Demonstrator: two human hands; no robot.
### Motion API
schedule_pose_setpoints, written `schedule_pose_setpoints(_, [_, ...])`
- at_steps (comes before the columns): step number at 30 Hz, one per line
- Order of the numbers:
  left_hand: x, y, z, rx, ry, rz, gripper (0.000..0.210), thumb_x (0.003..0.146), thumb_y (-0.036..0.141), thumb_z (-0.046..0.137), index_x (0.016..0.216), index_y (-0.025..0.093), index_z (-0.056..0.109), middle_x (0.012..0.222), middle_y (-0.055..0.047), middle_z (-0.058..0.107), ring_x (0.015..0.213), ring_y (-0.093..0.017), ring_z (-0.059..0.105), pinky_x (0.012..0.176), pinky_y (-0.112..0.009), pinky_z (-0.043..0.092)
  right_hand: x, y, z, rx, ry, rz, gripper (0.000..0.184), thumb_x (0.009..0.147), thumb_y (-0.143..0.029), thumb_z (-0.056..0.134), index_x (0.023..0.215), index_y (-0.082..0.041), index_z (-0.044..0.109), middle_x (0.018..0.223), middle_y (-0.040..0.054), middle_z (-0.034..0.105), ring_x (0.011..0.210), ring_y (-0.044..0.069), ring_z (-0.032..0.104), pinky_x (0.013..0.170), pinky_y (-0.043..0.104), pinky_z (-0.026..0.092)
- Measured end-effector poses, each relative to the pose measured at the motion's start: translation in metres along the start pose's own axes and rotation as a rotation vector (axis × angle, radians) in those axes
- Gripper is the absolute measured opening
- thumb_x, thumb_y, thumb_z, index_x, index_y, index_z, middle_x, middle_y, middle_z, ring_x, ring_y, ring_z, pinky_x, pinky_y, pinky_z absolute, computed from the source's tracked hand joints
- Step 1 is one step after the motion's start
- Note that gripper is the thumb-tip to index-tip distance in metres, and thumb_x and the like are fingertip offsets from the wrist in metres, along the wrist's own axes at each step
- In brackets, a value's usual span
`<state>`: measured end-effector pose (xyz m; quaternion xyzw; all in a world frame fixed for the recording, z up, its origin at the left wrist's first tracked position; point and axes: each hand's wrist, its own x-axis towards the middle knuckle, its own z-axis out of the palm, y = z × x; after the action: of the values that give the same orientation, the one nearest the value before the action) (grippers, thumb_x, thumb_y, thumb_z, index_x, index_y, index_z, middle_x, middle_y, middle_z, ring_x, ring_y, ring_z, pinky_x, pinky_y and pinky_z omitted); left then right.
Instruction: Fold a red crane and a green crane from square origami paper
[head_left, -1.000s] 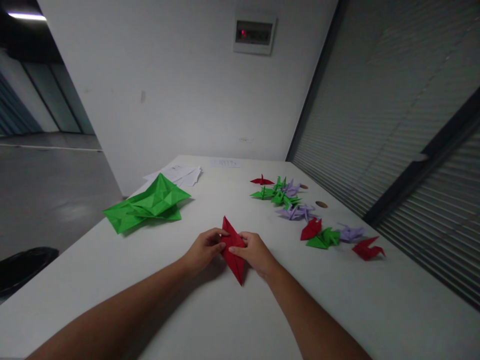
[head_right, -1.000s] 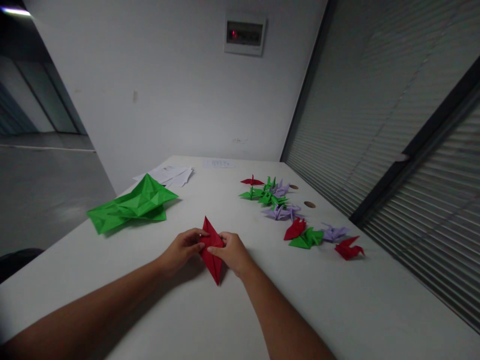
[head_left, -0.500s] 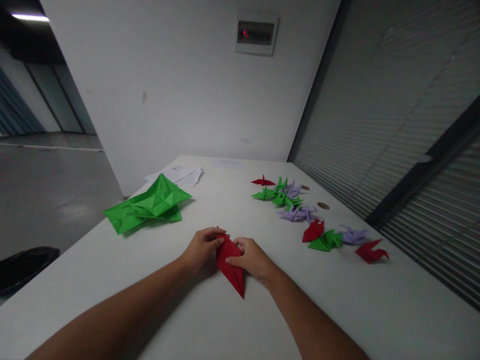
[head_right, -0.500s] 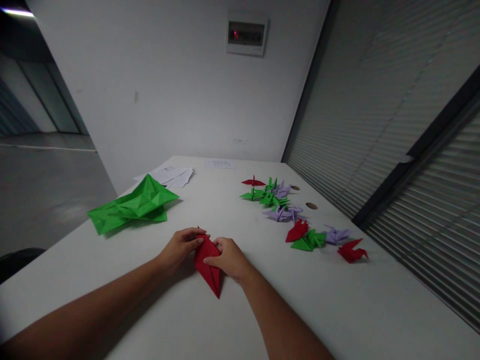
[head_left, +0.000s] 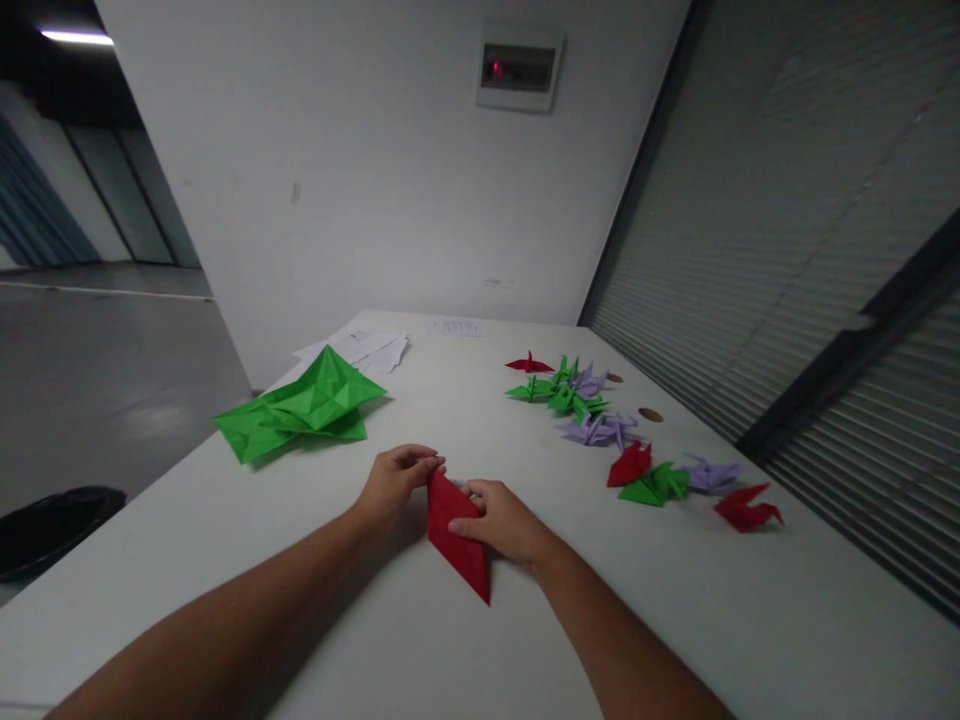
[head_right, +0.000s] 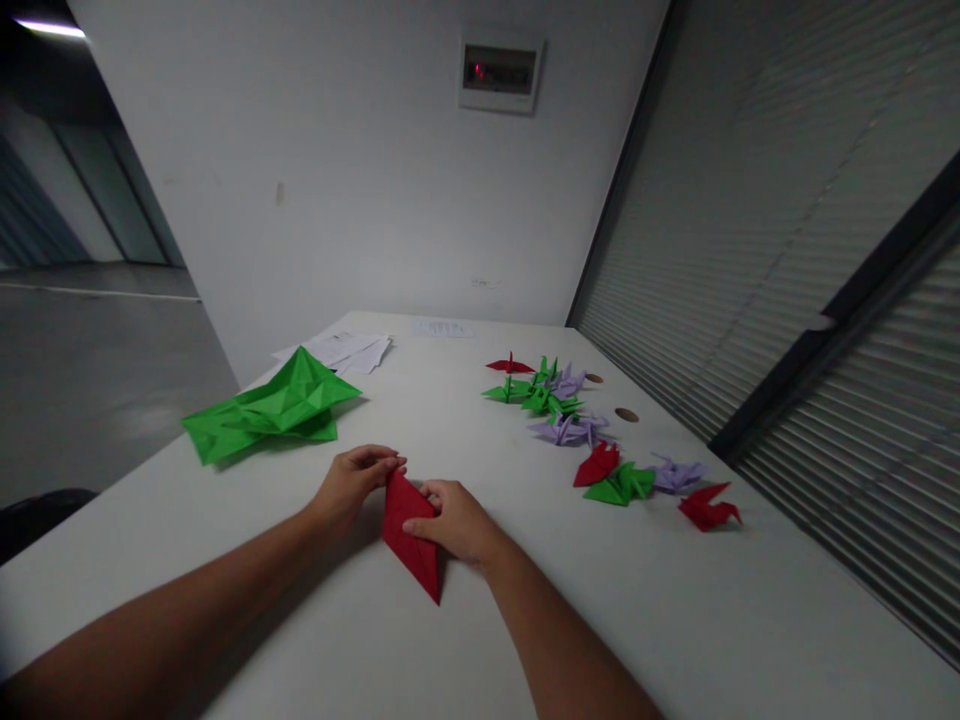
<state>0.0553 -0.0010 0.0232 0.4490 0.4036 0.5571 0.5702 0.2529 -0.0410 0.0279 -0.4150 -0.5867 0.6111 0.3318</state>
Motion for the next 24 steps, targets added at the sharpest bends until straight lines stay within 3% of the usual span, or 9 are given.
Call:
schedule_pose_setpoints(6, [-0.002,0.004,0.0,-0.047,-0.022,-0.063,0.042,0.066,0.037,0.091,0.096,0.015,0.073,0.092,-0.011,0.078,0.081,-0.021,0.073,0.076,-0.033,0.057,0.005,0.0,-0.002,-0.124,0.149,-0.099,0.02,0.076,-0.036,0.076,0.073,-0.016,0.072,0.068,0.0008,0.068,0.063,0.016,0.058,0.058,0.025,0.039])
schedule_pose_setpoints(10, [-0.009,0.004,0.003,-0.059,-0.188,-0.139,0.06,0.064,0.029,0.093,0.116,0.017,0.065,0.09,-0.007,0.076,0.076,-0.018,0.071,0.072,-0.031,0.055,0.011,0.003,-0.003,-0.057,0.317,-0.09,0.028,0.072,-0.044,0.078,0.076,-0.016,0.072,0.065,0.0006,0.067,0.056,0.015,0.054,0.051,0.025,0.038])
schedule_pose_setpoints(13, [-0.012,0.001,0.005,-0.008,-0.266,-0.172,0.064,0.061,0.023,0.094,0.116,0.017,0.063,0.08,-0.003,0.073,0.071,-0.017,0.069,0.07,-0.029,0.053,0.012,0.004,-0.004,-0.013,0.361,-0.087,0.031,0.072,-0.046,0.079,0.075,-0.015,0.071,0.063,0.0001,0.065,0.051,0.013,0.052,0.045,0.023,0.036])
schedule_pose_setpoints(24, [-0.01,-0.001,0.003,0.019,-0.181,-0.137,0.055,0.059,0.031,0.094,0.097,0.019,0.057,0.064,0.003,0.066,0.056,-0.014,0.063,0.058,-0.024,0.048,0.015,0.007,-0.008,0.059,0.363,-0.056,0.037,0.067,-0.05,0.082,0.067,-0.016,0.067,0.058,-0.001,0.063,0.048,0.01,0.053,0.047,0.023,0.046])
